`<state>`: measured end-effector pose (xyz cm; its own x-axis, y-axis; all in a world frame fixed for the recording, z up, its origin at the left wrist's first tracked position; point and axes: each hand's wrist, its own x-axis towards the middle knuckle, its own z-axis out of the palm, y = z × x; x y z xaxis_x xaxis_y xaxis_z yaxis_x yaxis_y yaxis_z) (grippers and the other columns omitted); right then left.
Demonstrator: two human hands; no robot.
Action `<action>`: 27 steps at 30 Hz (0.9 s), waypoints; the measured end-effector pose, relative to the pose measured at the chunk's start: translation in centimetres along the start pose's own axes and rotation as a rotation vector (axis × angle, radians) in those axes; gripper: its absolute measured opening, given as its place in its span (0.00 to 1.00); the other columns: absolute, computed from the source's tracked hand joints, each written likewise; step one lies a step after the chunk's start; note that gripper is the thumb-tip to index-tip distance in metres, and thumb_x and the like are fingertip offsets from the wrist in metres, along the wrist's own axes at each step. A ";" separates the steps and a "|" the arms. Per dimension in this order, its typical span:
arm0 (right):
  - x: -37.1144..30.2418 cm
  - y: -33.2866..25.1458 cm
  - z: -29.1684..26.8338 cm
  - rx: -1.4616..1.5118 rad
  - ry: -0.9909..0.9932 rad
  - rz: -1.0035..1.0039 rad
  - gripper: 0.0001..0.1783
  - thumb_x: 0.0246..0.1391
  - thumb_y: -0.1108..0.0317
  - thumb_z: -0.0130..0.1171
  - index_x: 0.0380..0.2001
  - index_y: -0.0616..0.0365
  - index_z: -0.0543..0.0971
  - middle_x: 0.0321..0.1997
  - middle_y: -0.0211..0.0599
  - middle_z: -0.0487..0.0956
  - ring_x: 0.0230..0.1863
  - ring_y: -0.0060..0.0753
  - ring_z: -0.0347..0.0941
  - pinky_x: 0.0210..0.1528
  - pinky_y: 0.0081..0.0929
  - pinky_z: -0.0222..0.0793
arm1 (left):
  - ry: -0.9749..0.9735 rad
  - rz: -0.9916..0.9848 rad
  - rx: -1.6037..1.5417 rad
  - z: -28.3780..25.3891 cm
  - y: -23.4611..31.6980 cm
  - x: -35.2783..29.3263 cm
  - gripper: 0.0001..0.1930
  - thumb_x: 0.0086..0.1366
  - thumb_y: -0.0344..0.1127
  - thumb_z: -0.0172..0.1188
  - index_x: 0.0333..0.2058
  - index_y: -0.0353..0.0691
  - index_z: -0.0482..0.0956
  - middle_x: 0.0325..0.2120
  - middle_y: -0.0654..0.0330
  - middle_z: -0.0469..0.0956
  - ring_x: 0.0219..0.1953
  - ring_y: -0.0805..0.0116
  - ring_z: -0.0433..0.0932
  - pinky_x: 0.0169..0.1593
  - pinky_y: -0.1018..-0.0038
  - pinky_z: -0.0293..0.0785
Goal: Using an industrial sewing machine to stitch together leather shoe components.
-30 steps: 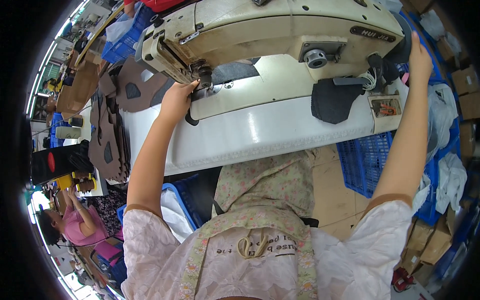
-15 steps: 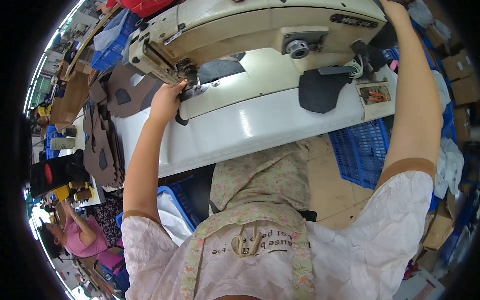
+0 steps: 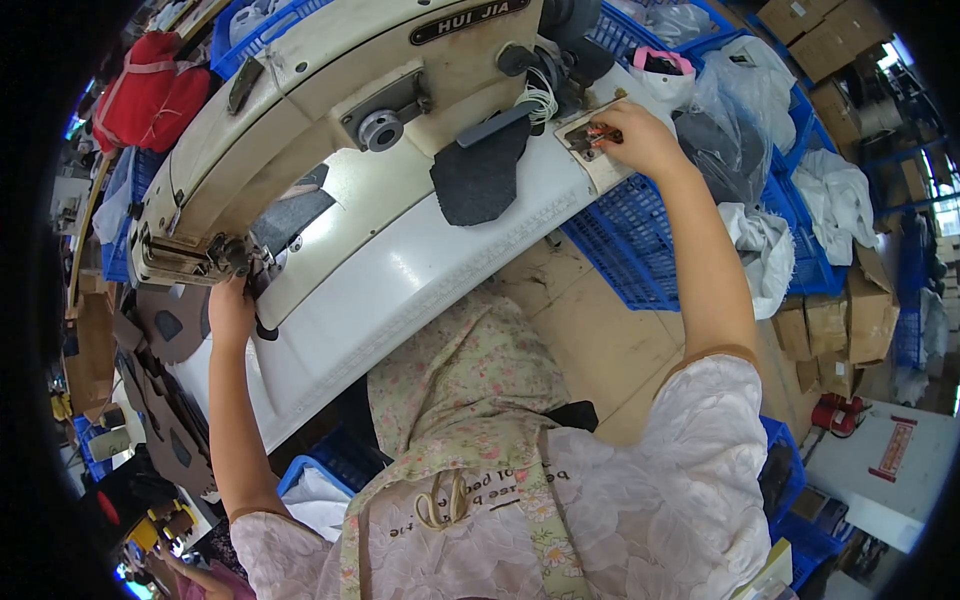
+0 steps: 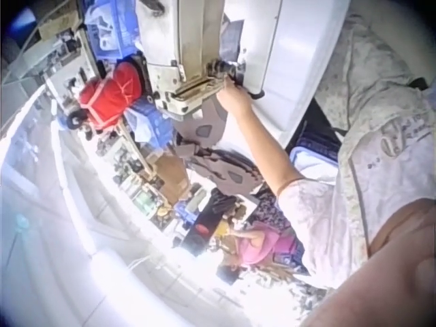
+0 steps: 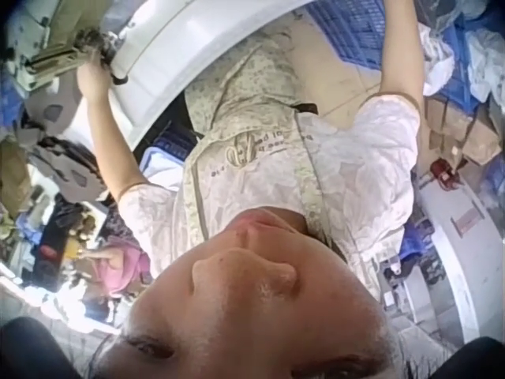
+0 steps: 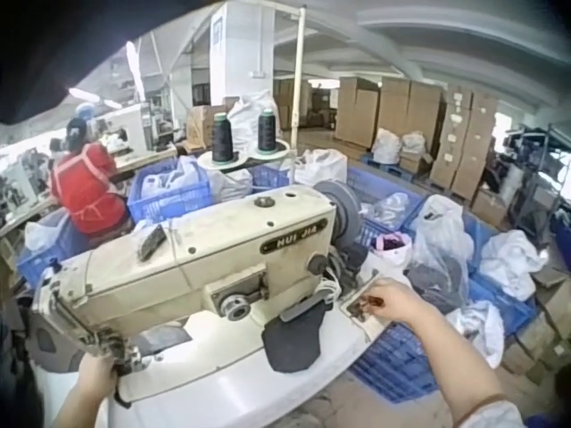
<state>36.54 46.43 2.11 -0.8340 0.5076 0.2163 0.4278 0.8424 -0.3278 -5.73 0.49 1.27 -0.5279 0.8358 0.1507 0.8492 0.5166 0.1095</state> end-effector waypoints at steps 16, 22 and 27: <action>-1.0 -22.4 1.7 1.684 -0.047 0.523 0.09 0.58 0.70 0.58 0.41 0.56 0.72 0.29 0.33 0.77 0.28 0.22 0.73 0.30 0.21 0.68 | 0.193 0.259 0.205 0.0 -0.8 0.4 0.10 0.52 0.29 0.56 0.33 0.47 0.81 0.32 0.59 0.79 0.39 0.55 0.77 0.39 0.59 0.70; 1.6 -39.1 8.9 1.402 -0.296 -0.130 0.22 0.56 0.68 0.61 0.53 0.61 0.70 0.24 0.25 0.70 0.22 0.21 0.65 0.26 0.21 0.64 | 0.167 0.176 0.325 1.5 -1.0 0.3 0.09 0.55 0.35 0.56 0.32 0.53 0.84 0.33 0.66 0.78 0.44 0.65 0.73 0.40 0.67 0.65; 3.0 -46.8 13.2 0.864 0.321 -0.328 0.48 0.60 0.64 0.59 0.69 0.68 0.39 0.44 0.41 0.78 0.24 0.25 0.68 0.27 0.20 0.67 | 0.131 0.144 0.286 0.2 0.6 0.4 0.12 0.54 0.46 0.58 0.35 0.52 0.83 0.35 0.67 0.78 0.45 0.63 0.70 0.40 0.66 0.65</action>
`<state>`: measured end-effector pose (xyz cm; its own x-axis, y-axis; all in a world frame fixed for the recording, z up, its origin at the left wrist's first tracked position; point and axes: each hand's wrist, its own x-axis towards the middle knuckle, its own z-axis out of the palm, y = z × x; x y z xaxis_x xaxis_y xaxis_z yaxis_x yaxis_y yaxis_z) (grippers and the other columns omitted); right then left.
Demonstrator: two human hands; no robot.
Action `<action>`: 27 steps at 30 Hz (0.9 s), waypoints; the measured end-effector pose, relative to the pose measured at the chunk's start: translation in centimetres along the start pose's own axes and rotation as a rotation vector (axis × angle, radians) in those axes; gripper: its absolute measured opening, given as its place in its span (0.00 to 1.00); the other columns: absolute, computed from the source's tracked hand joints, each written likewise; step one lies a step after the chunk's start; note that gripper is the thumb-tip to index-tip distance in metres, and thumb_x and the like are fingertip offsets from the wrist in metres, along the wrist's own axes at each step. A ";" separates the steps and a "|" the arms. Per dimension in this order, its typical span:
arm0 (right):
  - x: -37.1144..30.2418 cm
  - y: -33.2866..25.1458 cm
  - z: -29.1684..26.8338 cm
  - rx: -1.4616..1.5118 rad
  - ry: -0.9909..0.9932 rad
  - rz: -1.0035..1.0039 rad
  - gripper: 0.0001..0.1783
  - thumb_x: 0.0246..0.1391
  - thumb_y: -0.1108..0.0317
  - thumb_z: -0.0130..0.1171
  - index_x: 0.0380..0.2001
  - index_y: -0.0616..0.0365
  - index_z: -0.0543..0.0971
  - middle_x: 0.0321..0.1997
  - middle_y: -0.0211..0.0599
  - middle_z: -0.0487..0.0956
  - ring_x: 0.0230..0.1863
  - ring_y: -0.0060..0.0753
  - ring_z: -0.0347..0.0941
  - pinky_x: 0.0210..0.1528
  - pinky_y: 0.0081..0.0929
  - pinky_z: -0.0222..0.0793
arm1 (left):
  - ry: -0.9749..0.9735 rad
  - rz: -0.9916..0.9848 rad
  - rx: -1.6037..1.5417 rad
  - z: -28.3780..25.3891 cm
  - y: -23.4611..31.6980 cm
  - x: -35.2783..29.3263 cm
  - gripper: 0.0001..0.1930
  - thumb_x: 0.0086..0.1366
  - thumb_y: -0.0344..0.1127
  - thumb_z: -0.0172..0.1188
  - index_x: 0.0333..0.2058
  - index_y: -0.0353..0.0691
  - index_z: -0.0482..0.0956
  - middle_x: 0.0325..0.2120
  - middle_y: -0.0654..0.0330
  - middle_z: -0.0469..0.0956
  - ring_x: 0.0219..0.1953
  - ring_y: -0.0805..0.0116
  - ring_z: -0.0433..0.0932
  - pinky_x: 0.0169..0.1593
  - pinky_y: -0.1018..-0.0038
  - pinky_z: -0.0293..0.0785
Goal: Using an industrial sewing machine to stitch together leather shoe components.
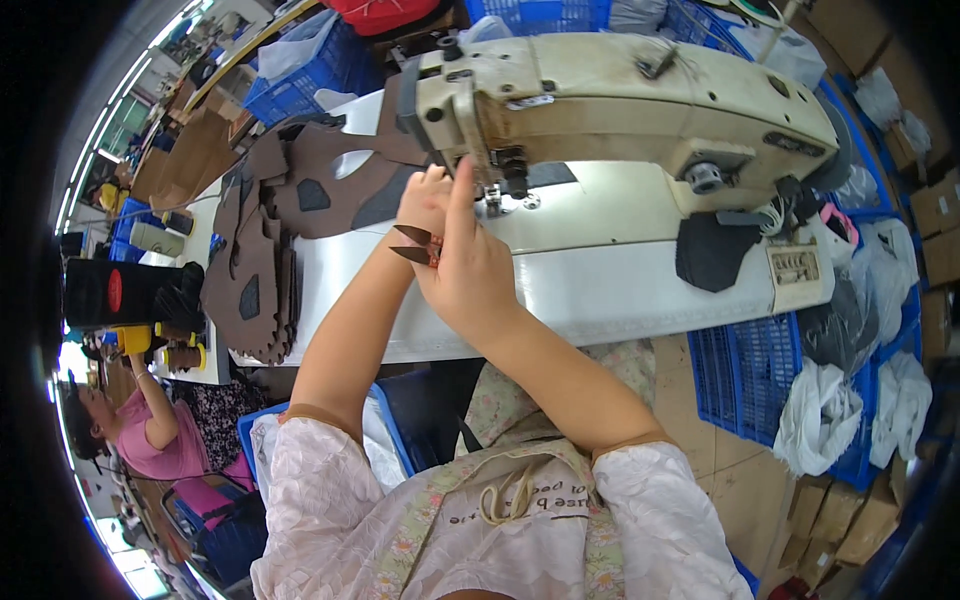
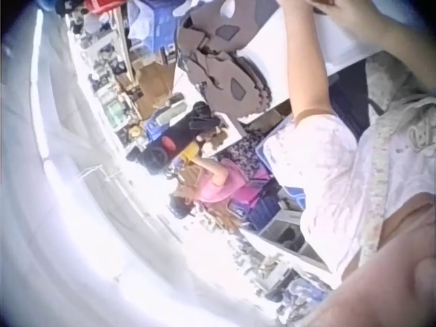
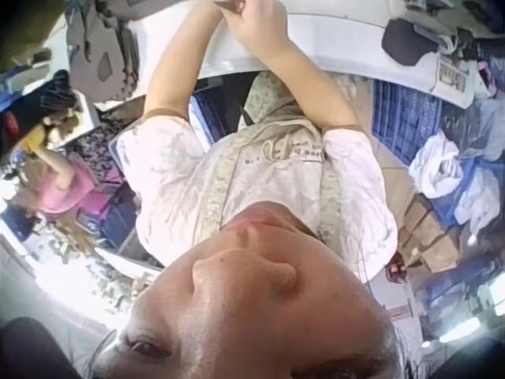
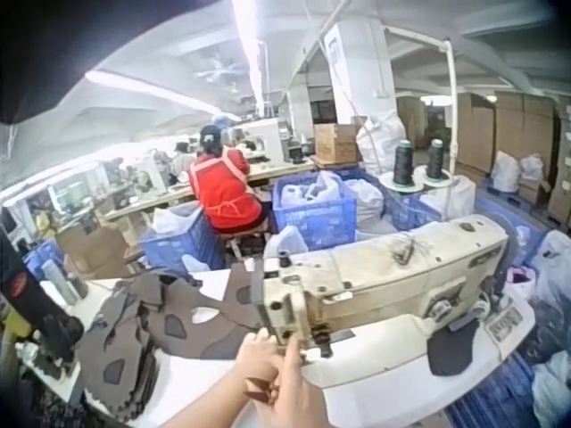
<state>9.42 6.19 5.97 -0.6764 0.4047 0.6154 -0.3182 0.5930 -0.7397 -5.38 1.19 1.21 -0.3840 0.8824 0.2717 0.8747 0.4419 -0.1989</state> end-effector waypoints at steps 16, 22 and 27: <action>2.0 3.2 -2.8 0.134 -0.033 -0.225 0.10 0.52 0.70 0.64 0.36 0.58 0.74 0.27 0.31 0.77 0.21 0.18 0.69 0.24 0.18 0.64 | -0.099 -0.032 0.035 0.8 -0.6 -0.2 0.20 0.58 0.35 0.55 0.51 0.51 0.79 0.56 0.68 0.75 0.53 0.68 0.70 0.45 0.70 0.66; -0.6 3.4 -4.3 0.099 -0.297 0.098 0.17 0.51 0.61 0.68 0.37 0.57 0.74 0.24 0.30 0.76 0.17 0.22 0.68 0.22 0.23 0.66 | 0.090 -0.116 -0.066 2.0 -2.4 -0.3 0.19 0.55 0.32 0.56 0.46 0.51 0.82 0.54 0.67 0.75 0.52 0.67 0.71 0.49 0.68 0.68; -2.8 3.0 -0.7 0.422 -0.467 0.535 0.19 0.65 0.52 0.51 0.43 0.58 0.67 0.22 0.31 0.73 0.19 0.16 0.64 0.20 0.18 0.59 | 0.260 -0.233 -0.110 4.7 -4.1 1.4 0.20 0.52 0.30 0.56 0.45 0.53 0.83 0.53 0.66 0.76 0.53 0.61 0.70 0.53 0.63 0.67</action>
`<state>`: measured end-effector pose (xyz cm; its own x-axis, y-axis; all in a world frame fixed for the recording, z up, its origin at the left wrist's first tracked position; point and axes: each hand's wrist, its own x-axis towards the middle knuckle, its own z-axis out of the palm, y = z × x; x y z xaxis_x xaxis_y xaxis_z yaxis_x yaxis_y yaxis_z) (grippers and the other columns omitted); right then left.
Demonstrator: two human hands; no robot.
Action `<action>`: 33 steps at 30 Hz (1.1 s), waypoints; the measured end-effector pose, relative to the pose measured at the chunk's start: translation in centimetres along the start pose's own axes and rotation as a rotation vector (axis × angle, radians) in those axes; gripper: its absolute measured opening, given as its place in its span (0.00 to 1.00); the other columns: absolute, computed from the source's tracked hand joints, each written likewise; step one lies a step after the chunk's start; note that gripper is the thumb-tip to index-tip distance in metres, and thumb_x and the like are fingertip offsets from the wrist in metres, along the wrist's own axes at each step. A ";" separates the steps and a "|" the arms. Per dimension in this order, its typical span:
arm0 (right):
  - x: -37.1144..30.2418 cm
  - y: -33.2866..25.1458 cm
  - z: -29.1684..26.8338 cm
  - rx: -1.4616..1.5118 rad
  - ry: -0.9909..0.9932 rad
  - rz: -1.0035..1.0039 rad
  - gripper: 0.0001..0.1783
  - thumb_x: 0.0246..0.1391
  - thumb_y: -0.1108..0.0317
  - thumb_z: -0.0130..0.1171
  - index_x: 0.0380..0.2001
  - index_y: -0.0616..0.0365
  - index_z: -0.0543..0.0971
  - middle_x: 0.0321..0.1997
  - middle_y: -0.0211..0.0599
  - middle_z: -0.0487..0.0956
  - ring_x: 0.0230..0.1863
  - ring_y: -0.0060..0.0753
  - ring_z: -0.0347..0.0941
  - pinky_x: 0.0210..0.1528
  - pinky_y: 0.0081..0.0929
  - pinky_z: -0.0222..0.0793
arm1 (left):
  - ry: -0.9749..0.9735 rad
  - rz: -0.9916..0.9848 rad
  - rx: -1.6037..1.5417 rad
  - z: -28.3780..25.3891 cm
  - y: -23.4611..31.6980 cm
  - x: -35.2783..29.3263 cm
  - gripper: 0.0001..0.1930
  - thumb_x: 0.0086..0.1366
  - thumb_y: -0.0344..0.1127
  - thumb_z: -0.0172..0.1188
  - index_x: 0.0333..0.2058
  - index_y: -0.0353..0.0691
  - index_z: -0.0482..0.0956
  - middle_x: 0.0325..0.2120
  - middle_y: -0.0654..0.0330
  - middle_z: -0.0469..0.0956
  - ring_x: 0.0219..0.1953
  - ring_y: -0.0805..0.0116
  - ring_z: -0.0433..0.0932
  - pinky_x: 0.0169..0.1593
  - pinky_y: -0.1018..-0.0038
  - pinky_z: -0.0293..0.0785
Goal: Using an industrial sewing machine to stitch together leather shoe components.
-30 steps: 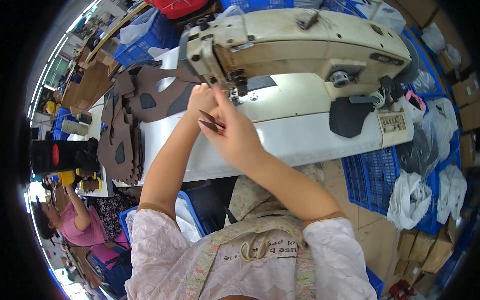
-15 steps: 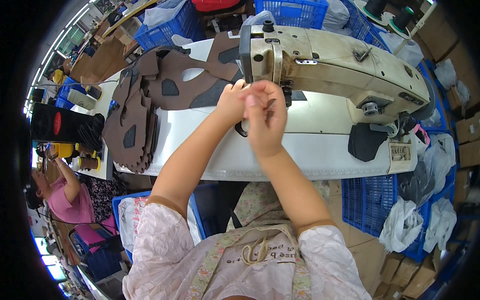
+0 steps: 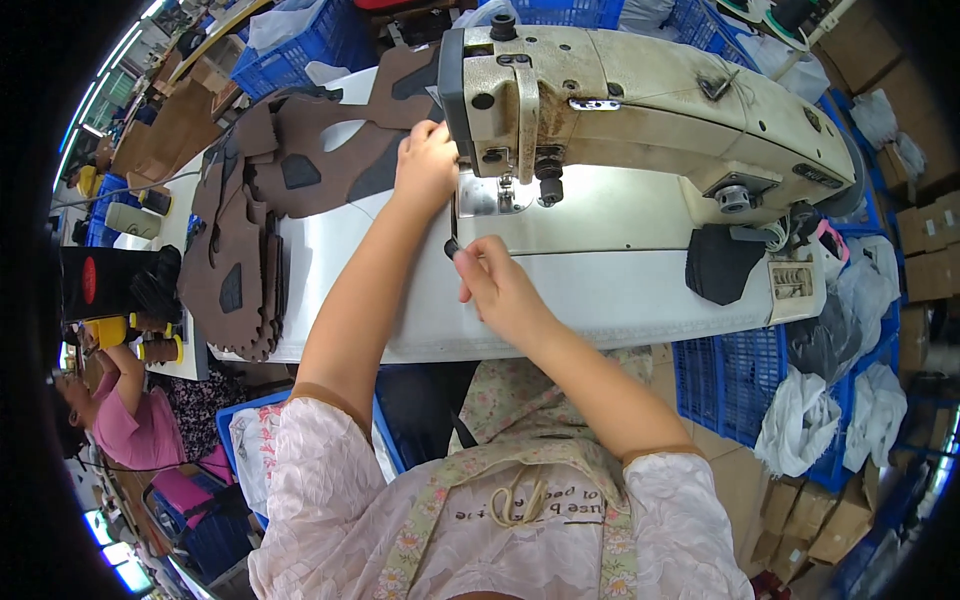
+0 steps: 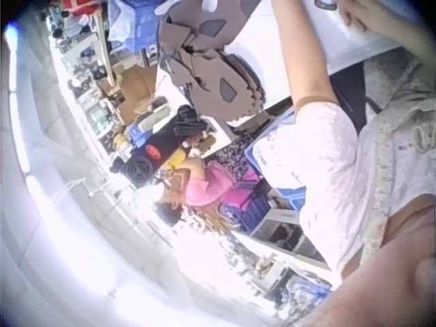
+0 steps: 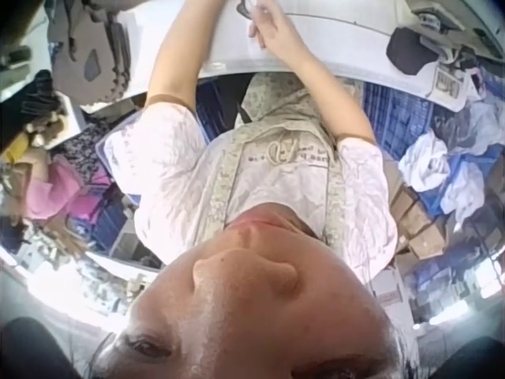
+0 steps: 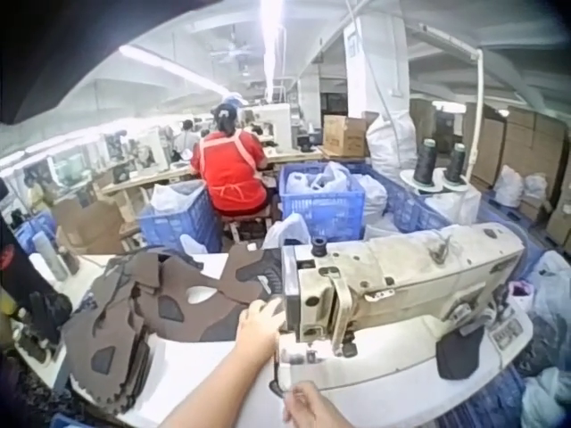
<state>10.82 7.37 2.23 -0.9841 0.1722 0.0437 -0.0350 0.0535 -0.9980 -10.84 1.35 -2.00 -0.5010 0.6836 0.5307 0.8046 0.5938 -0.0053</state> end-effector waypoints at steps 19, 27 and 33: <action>14.0 2.8 3.5 1.269 0.535 0.368 0.16 0.70 0.56 0.43 0.42 0.58 0.72 0.32 0.32 0.72 0.25 0.17 0.61 0.23 0.14 0.59 | -0.018 -0.269 -0.558 3.0 -4.6 2.0 0.26 0.51 0.25 0.53 0.49 0.55 0.82 0.60 0.68 0.70 0.59 0.53 0.63 0.63 0.60 0.59; 14.6 2.7 3.4 1.248 0.593 0.422 0.15 0.69 0.57 0.44 0.38 0.57 0.72 0.29 0.30 0.72 0.22 0.16 0.60 0.20 0.13 0.58 | -0.012 -0.283 -0.581 2.6 -4.4 2.0 0.28 0.50 0.22 0.50 0.50 0.54 0.81 0.60 0.67 0.70 0.59 0.46 0.62 0.65 0.60 0.59; 15.0 3.0 3.2 1.254 0.592 0.442 0.10 0.66 0.56 0.50 0.37 0.49 0.71 0.28 0.25 0.71 0.21 0.15 0.59 0.22 0.15 0.58 | 0.003 -0.275 -0.569 2.5 -4.3 2.0 0.28 0.50 0.23 0.52 0.49 0.54 0.82 0.60 0.67 0.71 0.59 0.46 0.62 0.65 0.59 0.58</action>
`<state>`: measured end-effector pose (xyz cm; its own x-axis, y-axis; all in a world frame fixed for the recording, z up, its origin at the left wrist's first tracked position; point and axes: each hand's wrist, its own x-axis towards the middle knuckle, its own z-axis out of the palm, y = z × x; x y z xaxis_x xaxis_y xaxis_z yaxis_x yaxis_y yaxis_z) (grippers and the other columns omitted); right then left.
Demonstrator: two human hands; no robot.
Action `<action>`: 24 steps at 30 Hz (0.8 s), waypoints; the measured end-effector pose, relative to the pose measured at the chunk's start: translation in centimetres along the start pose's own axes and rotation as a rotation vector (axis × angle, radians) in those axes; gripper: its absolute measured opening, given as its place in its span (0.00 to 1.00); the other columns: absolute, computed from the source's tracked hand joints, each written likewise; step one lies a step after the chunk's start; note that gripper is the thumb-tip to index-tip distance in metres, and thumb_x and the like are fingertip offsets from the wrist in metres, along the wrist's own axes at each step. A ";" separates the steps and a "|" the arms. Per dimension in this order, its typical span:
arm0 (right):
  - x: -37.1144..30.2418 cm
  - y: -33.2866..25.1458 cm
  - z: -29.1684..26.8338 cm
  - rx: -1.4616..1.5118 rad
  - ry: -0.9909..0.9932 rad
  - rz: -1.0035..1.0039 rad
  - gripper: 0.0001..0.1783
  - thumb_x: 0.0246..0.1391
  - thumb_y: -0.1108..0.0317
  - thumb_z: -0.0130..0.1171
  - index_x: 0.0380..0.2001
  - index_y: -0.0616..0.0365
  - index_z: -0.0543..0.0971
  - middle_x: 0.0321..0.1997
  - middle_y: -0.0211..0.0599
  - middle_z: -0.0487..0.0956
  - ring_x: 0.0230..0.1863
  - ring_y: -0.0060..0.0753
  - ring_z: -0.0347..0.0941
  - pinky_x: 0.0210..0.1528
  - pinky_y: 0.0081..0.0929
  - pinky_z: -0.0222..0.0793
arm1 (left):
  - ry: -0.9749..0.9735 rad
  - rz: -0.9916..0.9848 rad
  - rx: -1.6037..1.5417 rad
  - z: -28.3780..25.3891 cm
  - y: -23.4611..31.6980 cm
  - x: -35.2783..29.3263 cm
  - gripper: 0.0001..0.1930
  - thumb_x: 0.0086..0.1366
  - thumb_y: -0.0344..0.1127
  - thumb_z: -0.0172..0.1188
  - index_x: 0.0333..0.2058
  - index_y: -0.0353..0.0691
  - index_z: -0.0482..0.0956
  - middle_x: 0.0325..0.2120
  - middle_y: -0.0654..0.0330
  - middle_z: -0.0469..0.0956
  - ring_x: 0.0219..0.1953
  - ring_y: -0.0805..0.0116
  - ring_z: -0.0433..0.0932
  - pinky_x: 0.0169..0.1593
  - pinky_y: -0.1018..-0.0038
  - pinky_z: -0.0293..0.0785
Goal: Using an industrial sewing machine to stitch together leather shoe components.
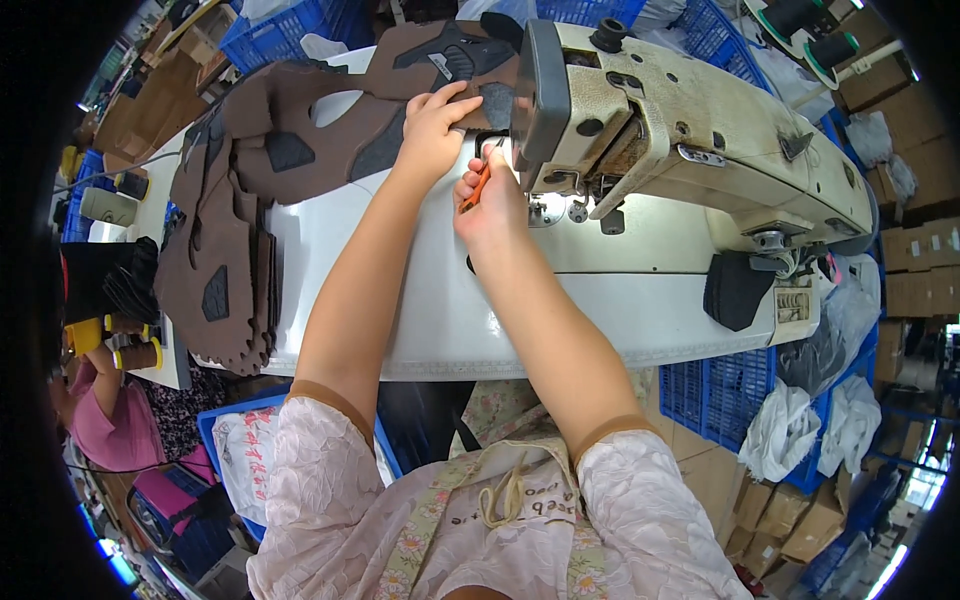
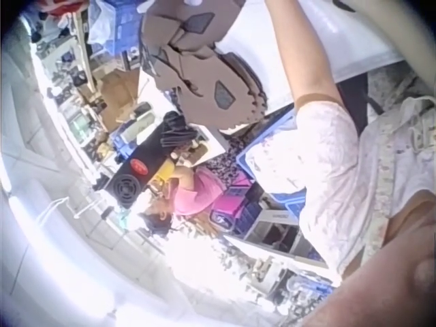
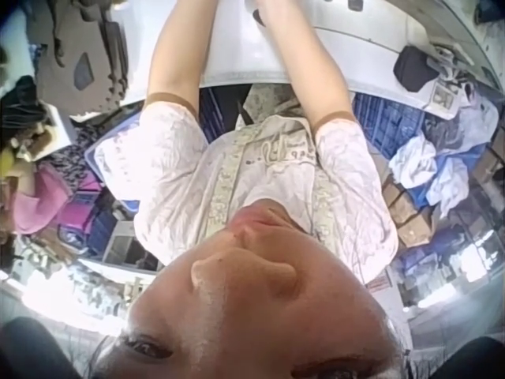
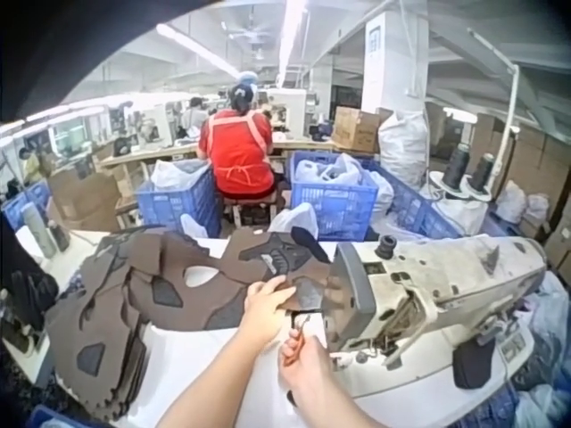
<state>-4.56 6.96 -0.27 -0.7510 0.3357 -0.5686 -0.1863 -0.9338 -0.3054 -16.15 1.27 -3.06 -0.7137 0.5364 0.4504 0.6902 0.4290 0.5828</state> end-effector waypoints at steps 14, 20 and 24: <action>-15.9 -3.6 -8.2 -0.481 -0.300 0.189 0.18 0.68 0.59 0.46 0.54 0.58 0.68 0.32 0.31 0.72 0.23 0.19 0.61 0.20 0.17 0.55 | 0.134 -0.061 0.387 -6.4 5.5 9.3 0.11 0.59 0.40 0.57 0.38 0.44 0.80 0.32 0.49 0.81 0.40 0.49 0.80 0.43 0.56 0.74; -19.7 -7.9 -10.4 -0.592 -0.359 0.049 0.19 0.69 0.63 0.44 0.57 0.61 0.66 0.33 0.35 0.72 0.23 0.19 0.62 0.21 0.18 0.58 | 0.473 0.088 0.048 -18.1 9.3 14.1 0.14 0.63 0.41 0.56 0.46 0.46 0.80 0.36 0.46 0.81 0.42 0.45 0.79 0.44 0.60 0.74; -21.1 -8.7 -11.6 -0.659 -0.506 0.033 0.20 0.68 0.64 0.45 0.59 0.62 0.65 0.36 0.35 0.73 0.24 0.19 0.64 0.23 0.17 0.60 | 0.556 0.210 0.061 -24.9 15.4 12.0 0.14 0.64 0.39 0.56 0.45 0.40 0.80 0.31 0.47 0.81 0.36 0.50 0.81 0.40 0.65 0.73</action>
<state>20.24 9.49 5.51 -0.9730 0.0670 -0.2208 0.1314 -0.6259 -0.7688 -17.04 -3.83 28.17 -0.5052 0.1607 0.8479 0.8174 0.4042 0.4104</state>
